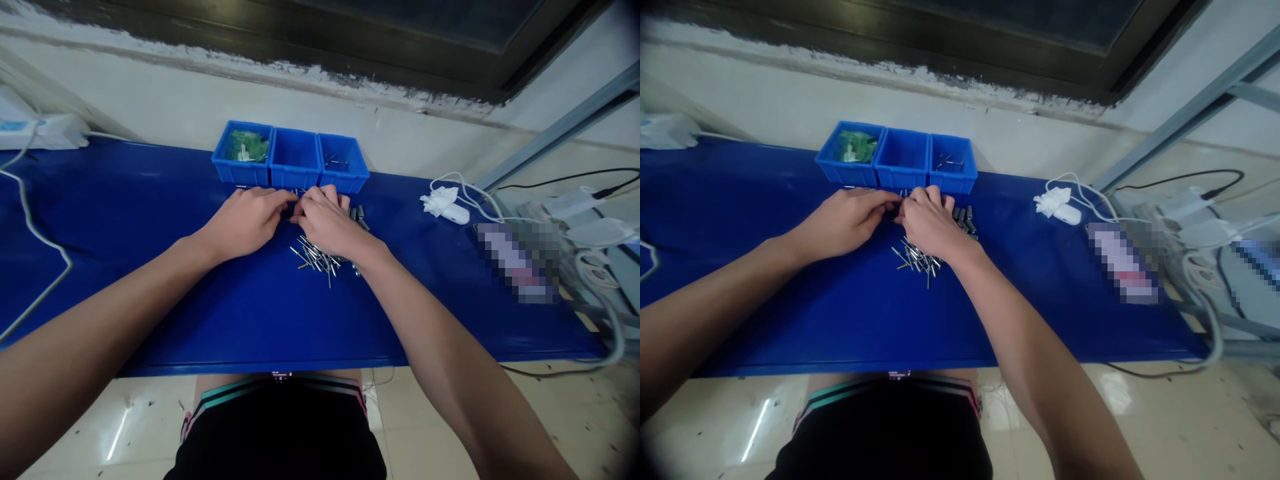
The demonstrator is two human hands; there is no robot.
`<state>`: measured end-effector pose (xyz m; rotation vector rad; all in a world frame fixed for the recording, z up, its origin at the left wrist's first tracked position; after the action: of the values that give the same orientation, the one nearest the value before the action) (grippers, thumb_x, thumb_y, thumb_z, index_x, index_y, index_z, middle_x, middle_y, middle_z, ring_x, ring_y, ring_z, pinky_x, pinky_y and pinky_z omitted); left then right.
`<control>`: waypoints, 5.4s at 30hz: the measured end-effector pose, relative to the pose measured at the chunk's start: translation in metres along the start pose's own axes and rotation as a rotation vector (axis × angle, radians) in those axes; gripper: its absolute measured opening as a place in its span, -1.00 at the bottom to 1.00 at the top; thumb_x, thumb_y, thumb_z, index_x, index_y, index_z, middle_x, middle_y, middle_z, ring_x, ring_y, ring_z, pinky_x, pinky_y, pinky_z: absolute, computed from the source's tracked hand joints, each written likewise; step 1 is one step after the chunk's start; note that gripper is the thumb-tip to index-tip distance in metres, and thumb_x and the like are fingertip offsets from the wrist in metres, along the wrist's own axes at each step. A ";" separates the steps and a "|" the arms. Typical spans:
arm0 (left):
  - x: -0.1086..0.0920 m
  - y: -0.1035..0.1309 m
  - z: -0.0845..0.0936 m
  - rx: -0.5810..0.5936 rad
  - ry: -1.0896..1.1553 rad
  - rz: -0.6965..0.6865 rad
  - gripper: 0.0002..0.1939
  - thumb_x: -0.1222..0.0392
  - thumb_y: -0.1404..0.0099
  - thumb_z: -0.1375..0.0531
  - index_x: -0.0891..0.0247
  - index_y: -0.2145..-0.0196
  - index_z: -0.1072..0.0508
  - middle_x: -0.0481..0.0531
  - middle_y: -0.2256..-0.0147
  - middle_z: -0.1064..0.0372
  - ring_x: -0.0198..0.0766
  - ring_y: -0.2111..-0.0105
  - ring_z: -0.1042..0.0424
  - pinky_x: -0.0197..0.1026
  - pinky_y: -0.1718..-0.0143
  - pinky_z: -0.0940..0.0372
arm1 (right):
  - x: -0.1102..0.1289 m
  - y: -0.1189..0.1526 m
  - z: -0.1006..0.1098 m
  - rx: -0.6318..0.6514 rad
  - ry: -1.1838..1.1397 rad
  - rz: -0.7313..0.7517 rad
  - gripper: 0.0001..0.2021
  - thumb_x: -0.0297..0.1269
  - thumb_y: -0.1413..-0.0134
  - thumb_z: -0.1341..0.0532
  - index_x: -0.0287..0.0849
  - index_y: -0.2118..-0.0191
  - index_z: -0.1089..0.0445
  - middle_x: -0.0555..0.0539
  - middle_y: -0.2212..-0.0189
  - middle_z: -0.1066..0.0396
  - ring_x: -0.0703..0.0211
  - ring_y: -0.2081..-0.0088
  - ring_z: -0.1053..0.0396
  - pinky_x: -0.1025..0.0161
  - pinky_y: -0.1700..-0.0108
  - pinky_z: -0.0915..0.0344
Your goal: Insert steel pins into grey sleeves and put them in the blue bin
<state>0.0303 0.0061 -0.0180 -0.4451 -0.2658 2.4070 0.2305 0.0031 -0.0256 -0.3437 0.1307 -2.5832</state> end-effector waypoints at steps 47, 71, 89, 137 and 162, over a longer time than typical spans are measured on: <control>0.007 -0.003 -0.003 0.080 -0.069 -0.034 -0.46 0.04 -0.55 0.03 0.26 -0.23 -0.59 0.22 -0.26 -0.50 0.19 -0.26 -0.47 0.33 -0.29 -0.32 | -0.065 -0.010 0.037 -0.500 -1.480 -0.745 -0.67 -0.07 -0.20 -0.38 -0.05 0.38 -0.24 0.14 0.59 -0.25 0.37 0.63 -0.08 0.34 0.66 0.11; 0.012 -0.002 0.025 0.171 -0.326 0.192 -0.76 0.23 -0.27 -0.19 0.14 0.08 -0.46 0.11 0.29 -0.58 0.04 0.33 -0.55 0.03 0.25 -0.43 | -0.019 -0.005 0.023 -0.330 -0.471 -0.095 -0.86 -0.18 -0.33 -0.27 -0.06 0.24 -0.53 -0.01 0.42 -0.49 0.15 0.38 -0.36 0.12 0.23 -0.26; -0.006 0.002 0.029 -0.232 0.012 0.044 -0.77 0.12 -0.45 -0.07 0.14 0.10 -0.52 0.08 0.09 -0.59 -0.05 0.04 -0.57 0.06 -0.08 -0.45 | -0.003 -0.004 0.019 -0.174 -0.470 0.081 -0.76 -0.07 -0.45 -0.22 -0.06 -0.02 -0.52 -0.10 0.08 -0.58 0.02 0.13 -0.45 0.06 0.05 -0.33; 0.005 -0.005 -0.010 0.166 -0.049 -0.153 -0.39 -0.11 -0.63 0.09 0.25 -0.35 -0.47 0.24 -0.35 -0.40 0.21 -0.36 -0.35 0.36 -0.38 -0.20 | -0.032 0.000 0.029 -0.115 -0.308 -0.007 -0.87 -0.26 -0.23 -0.32 -0.09 0.34 -0.59 -0.10 0.19 -0.53 -0.06 0.05 -0.41 -0.12 -0.15 -0.26; 0.002 -0.003 0.002 0.011 -0.072 0.120 -0.57 0.06 -0.45 -0.14 0.11 -0.16 -0.61 0.10 -0.04 -0.66 0.13 0.00 -0.64 0.11 -0.05 -0.47 | -0.010 -0.003 0.007 -0.008 -0.099 0.087 -0.59 -0.38 -0.44 -0.06 -0.03 -0.14 -0.63 -0.04 -0.38 -0.41 -0.32 -0.26 -0.16 -0.25 -0.13 -0.04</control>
<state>0.0293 0.0096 -0.0155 -0.3792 -0.2643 2.5444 0.2392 0.0102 -0.0206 -0.4579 0.1173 -2.4752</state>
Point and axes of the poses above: each hand's wrist, its own y-axis away from the middle knuckle, its own z-axis out of the back of the hand, x = y × z, the point moved 1 cm from there along -y, towards the middle knuckle
